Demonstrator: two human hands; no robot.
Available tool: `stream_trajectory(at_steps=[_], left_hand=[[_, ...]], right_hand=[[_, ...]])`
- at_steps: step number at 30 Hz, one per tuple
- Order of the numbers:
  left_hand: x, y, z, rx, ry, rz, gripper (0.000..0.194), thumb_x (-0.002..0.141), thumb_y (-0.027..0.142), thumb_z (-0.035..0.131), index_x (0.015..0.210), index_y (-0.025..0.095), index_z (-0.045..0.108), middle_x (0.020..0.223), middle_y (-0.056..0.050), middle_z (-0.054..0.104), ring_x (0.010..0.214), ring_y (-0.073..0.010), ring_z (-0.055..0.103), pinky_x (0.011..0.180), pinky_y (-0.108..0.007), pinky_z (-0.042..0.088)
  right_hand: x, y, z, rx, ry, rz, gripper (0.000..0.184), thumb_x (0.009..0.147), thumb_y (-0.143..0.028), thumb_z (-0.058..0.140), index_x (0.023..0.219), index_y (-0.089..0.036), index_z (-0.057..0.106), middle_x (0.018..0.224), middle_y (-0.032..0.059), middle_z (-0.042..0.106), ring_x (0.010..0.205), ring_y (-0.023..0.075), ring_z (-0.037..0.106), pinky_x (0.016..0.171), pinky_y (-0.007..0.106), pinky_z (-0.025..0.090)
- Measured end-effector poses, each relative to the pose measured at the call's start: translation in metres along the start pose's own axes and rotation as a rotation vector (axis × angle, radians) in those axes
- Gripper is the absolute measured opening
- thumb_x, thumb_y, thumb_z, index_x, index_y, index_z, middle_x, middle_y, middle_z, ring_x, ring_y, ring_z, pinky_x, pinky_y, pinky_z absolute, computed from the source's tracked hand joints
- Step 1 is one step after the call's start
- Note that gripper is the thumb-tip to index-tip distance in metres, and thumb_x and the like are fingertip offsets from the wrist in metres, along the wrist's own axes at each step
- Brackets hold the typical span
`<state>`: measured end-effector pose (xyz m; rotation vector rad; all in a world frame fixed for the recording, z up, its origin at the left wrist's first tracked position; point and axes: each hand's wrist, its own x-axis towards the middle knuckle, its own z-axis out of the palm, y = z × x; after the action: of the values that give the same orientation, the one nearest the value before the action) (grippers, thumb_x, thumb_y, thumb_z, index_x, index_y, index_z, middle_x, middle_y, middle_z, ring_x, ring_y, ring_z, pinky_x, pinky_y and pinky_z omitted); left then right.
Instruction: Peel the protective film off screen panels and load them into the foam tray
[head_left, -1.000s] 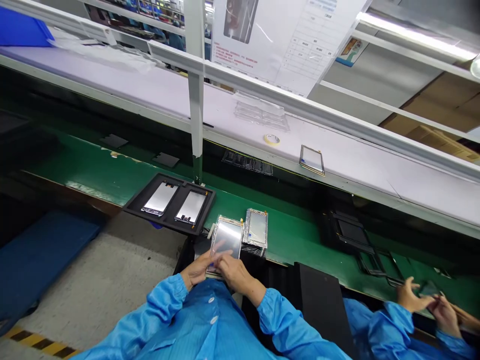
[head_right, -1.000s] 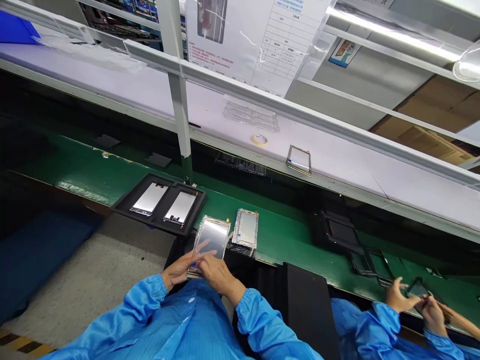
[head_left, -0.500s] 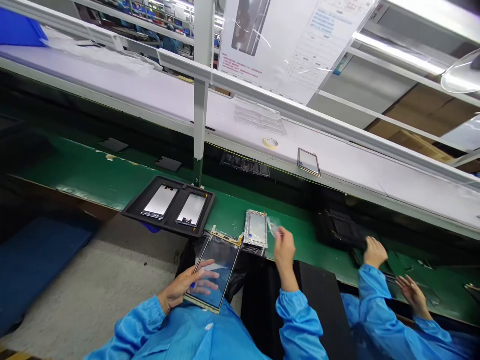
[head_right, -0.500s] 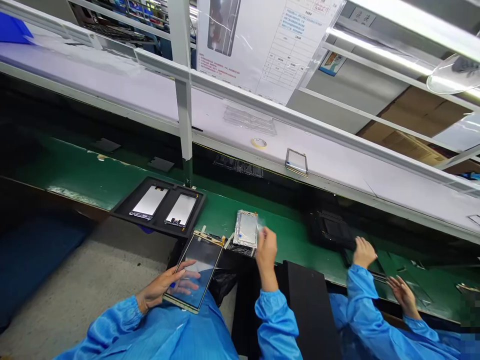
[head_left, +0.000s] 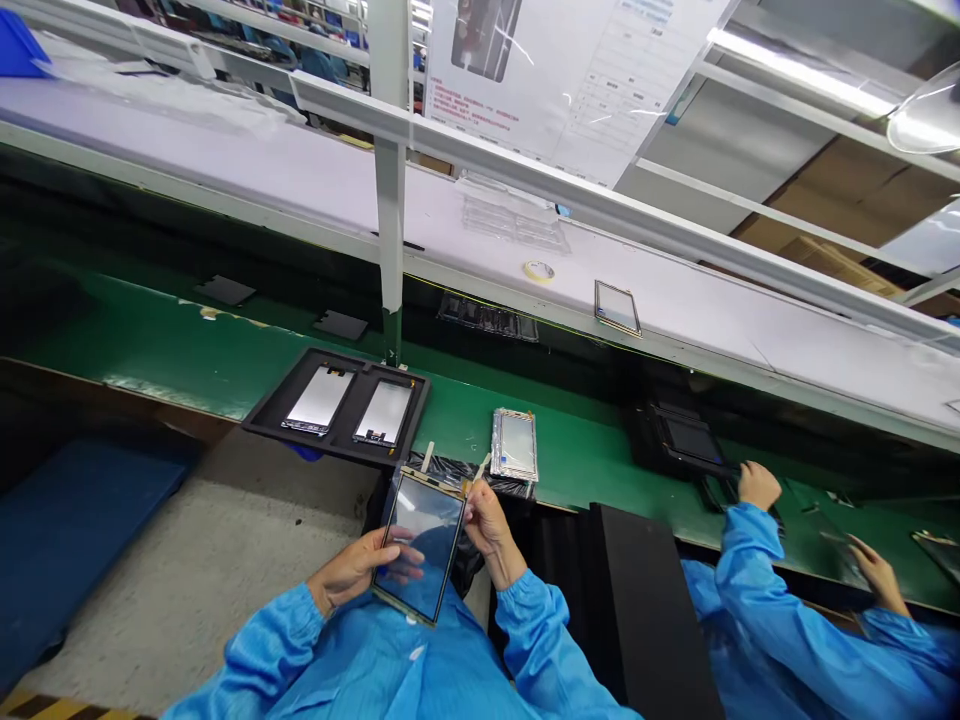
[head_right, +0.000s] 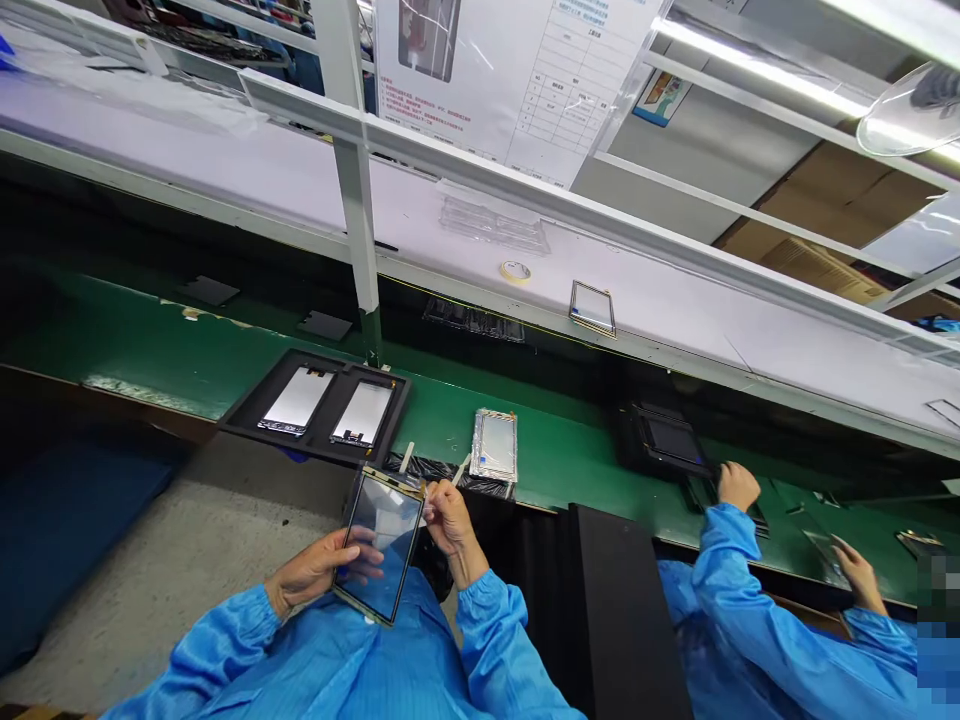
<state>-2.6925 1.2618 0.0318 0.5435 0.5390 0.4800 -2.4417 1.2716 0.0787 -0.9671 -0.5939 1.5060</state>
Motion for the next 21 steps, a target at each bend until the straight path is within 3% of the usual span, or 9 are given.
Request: stream_trajectory(at_steps=[7,11,14,19,21], left_hand=[[-0.013,0.007,0.003,-0.027,0.046,-0.037,0.041,0.080,0.036,0.083,0.114,0.020,0.065,0.109,-0.014,0.080,0.100,-0.0312,0.077,0.085,-0.040,0.054],[-0.013,0.006,0.006,-0.003,0.086,-0.037,0.041,0.082,0.035,0.082,0.115,0.020,0.064,0.111,-0.013,0.079,0.098,-0.0300,0.077,0.082,-0.039,0.054],[-0.010,0.004,0.006,0.018,0.090,-0.029,0.040,0.082,0.036,0.082,0.114,0.020,0.065,0.111,-0.012,0.078,0.097,-0.0306,0.077,0.080,-0.038,0.055],[-0.008,0.003,0.009,0.036,0.061,0.005,0.039,0.079,0.038,0.083,0.110,0.018,0.069,0.105,-0.011,0.079,0.096,-0.0324,0.077,0.079,-0.038,0.055],[-0.011,0.003,0.011,0.037,0.080,0.033,0.038,0.075,0.037,0.086,0.103,0.016,0.072,0.100,-0.012,0.080,0.094,-0.0301,0.076,0.081,-0.037,0.054]], right_hand=[[0.000,-0.011,0.010,-0.071,-0.046,0.042,0.059,0.059,-0.068,0.087,0.074,-0.020,0.057,0.073,-0.0037,0.051,0.059,0.0079,0.045,0.054,0.022,0.044],[0.005,-0.020,0.010,-0.198,-0.043,-0.001,0.049,0.067,-0.059,0.086,0.075,-0.022,0.055,0.063,-0.0072,0.049,0.054,0.0085,0.045,0.053,0.023,0.044],[0.009,-0.023,0.006,-0.222,-0.066,0.043,0.049,0.069,-0.060,0.084,0.076,-0.023,0.052,0.059,-0.0077,0.051,0.052,0.0093,0.046,0.052,0.023,0.041],[0.010,-0.002,0.002,-0.088,-0.082,0.111,0.054,0.068,-0.061,0.084,0.076,-0.023,0.046,0.064,-0.0081,0.051,0.052,0.0070,0.043,0.052,0.021,0.038],[0.007,0.015,-0.003,-0.186,-0.130,0.134,0.052,0.069,-0.058,0.084,0.076,-0.023,0.046,0.065,-0.0078,0.052,0.054,0.0076,0.046,0.055,0.021,0.040]])
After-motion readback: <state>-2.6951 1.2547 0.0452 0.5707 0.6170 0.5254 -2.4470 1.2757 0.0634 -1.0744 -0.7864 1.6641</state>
